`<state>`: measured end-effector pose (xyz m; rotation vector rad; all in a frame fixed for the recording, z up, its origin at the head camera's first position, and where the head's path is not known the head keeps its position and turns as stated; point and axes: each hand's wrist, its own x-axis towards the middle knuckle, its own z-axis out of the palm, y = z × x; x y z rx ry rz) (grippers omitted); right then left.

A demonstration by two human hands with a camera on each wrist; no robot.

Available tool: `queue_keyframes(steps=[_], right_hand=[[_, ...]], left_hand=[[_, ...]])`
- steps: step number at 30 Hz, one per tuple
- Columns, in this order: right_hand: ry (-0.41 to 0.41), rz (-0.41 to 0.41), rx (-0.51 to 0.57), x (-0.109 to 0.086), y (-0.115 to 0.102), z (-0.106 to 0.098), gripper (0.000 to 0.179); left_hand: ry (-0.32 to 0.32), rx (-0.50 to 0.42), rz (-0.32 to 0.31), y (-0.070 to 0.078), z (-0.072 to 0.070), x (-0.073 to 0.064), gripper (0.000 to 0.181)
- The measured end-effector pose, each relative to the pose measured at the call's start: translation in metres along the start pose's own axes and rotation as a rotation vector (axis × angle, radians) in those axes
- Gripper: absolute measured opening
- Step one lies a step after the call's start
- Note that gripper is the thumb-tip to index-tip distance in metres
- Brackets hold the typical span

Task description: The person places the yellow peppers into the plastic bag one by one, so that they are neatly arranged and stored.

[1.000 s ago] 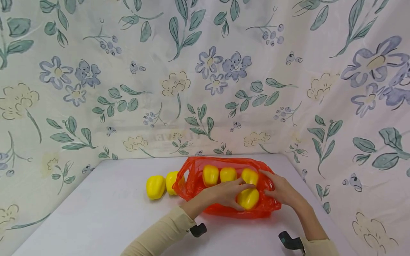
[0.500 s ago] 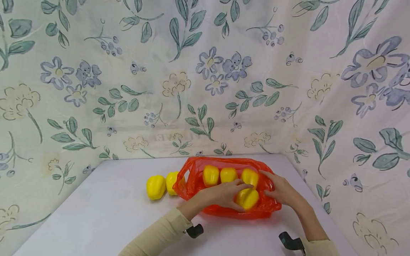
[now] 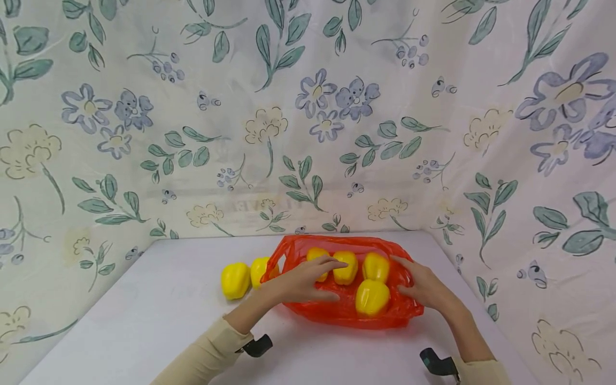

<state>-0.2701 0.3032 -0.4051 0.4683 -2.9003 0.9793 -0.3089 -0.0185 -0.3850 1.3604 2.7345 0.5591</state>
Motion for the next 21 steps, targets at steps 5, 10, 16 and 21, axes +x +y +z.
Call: queue_keyframes(steps=[5,10,16,21], right_hand=[[-0.003,0.003,0.001,0.000,-0.001,0.000,0.069],[-0.003,-0.001,-0.013,0.000,-0.001,0.000,0.069],[-0.008,-0.003,-0.006,0.000,-0.001,0.000,0.068],[-0.009,-0.005,-0.006,0.000,0.000,0.000,0.068]], left_hand=[[0.078,-0.005,-0.023,-0.019,-0.015,-0.028,0.069],[0.136,-0.020,-0.062,-0.035,-0.030,-0.052,0.068],[0.203,-0.034,-0.115,-0.054,-0.045,-0.078,0.069],[0.251,-0.020,-0.165,-0.072,-0.052,-0.098,0.070]])
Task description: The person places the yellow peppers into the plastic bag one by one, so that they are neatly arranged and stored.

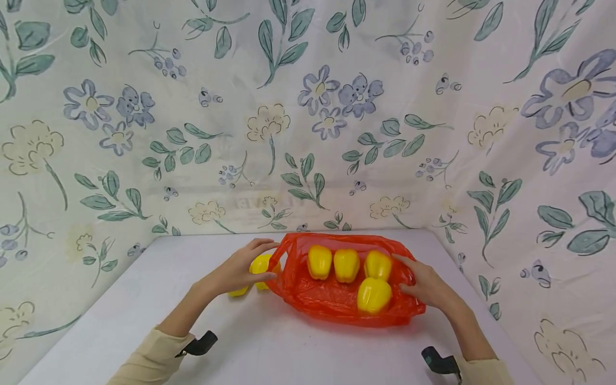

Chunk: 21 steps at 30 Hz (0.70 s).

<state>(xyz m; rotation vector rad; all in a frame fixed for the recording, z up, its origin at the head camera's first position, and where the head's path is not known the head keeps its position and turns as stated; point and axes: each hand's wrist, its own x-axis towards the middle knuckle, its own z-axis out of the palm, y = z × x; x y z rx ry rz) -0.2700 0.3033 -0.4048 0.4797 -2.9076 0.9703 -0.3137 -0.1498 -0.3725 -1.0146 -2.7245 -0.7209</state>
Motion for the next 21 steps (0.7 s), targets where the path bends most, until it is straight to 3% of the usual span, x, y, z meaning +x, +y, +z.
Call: queue_keyframes(steps=[21], right_hand=[[-0.012,0.008,0.012,0.000,0.001,0.001,0.069]], left_hand=[[-0.008,0.041,-0.181,-0.066,-0.019,-0.042,0.084]])
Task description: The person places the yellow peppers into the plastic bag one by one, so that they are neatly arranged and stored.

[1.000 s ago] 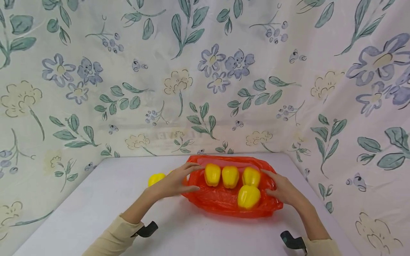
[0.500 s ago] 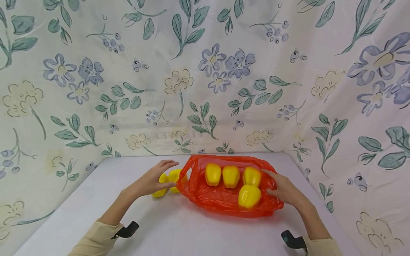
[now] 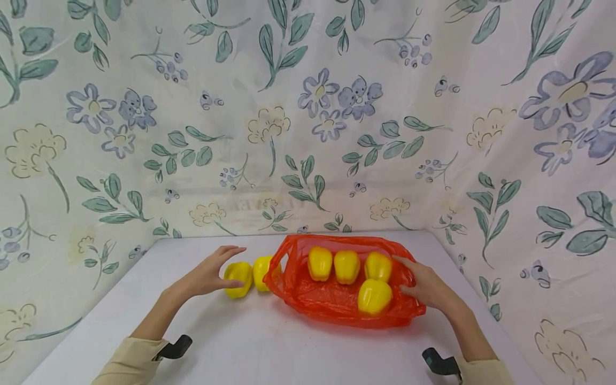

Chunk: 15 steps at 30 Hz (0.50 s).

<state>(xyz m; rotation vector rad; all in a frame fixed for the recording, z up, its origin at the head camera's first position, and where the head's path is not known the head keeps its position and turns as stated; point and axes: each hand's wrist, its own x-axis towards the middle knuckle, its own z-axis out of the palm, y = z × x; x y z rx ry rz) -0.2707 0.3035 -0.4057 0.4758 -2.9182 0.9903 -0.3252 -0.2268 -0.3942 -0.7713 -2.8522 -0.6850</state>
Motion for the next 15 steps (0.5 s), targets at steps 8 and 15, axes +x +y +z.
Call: queue_keyframes(steps=[8,15], right_hand=[[0.005,-0.004,-0.017,-0.001,0.000,0.000,0.066],[0.012,-0.011,-0.014,-0.001,-0.001,-0.001,0.067]], left_hand=[[-0.059,-0.003,-0.077,-0.018,0.008,-0.003,0.092],[-0.085,-0.014,-0.118,-0.026,0.014,-0.001,0.096]])
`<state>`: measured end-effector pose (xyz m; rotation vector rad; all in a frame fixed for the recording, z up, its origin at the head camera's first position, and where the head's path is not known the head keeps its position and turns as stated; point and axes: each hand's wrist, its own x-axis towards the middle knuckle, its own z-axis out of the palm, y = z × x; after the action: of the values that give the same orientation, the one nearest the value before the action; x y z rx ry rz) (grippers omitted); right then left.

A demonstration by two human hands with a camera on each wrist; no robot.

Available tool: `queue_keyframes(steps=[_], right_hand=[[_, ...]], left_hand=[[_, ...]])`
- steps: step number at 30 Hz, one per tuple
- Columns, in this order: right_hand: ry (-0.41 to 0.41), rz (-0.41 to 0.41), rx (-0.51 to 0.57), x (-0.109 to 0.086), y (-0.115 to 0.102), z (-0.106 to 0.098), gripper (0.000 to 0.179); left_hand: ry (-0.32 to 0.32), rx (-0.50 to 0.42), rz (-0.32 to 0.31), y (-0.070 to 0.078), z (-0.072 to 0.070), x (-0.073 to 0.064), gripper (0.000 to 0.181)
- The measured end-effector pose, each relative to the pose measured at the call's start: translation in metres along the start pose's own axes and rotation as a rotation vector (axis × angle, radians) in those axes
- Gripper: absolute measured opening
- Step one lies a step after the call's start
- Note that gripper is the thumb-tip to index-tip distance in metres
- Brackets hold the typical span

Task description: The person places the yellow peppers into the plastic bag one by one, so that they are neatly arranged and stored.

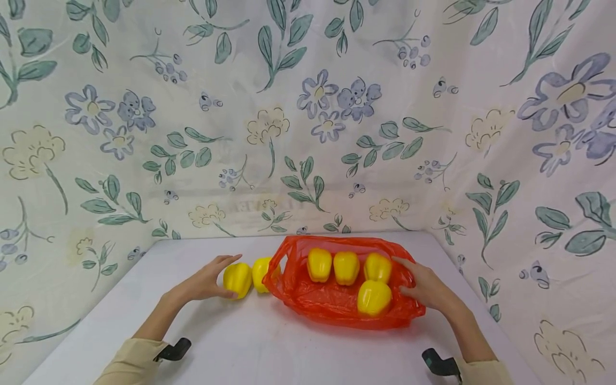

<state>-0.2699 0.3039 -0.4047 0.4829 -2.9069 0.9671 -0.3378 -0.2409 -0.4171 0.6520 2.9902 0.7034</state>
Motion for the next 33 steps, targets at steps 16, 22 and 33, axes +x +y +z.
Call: queue_keyframes(steps=[16,22,33], right_hand=[[0.004,-0.008,0.009,-0.001,0.001,0.000,0.067],[-0.001,-0.001,0.007,-0.001,0.000,-0.001,0.067],[-0.007,-0.004,0.006,0.000,0.002,-0.001,0.067]], left_hand=[[-0.033,-0.026,0.009,-0.002,0.007,-0.001,0.094],[-0.028,-0.032,-0.001,0.001,0.009,-0.003,0.095],[-0.021,-0.044,-0.026,-0.001,0.012,-0.002,0.094]])
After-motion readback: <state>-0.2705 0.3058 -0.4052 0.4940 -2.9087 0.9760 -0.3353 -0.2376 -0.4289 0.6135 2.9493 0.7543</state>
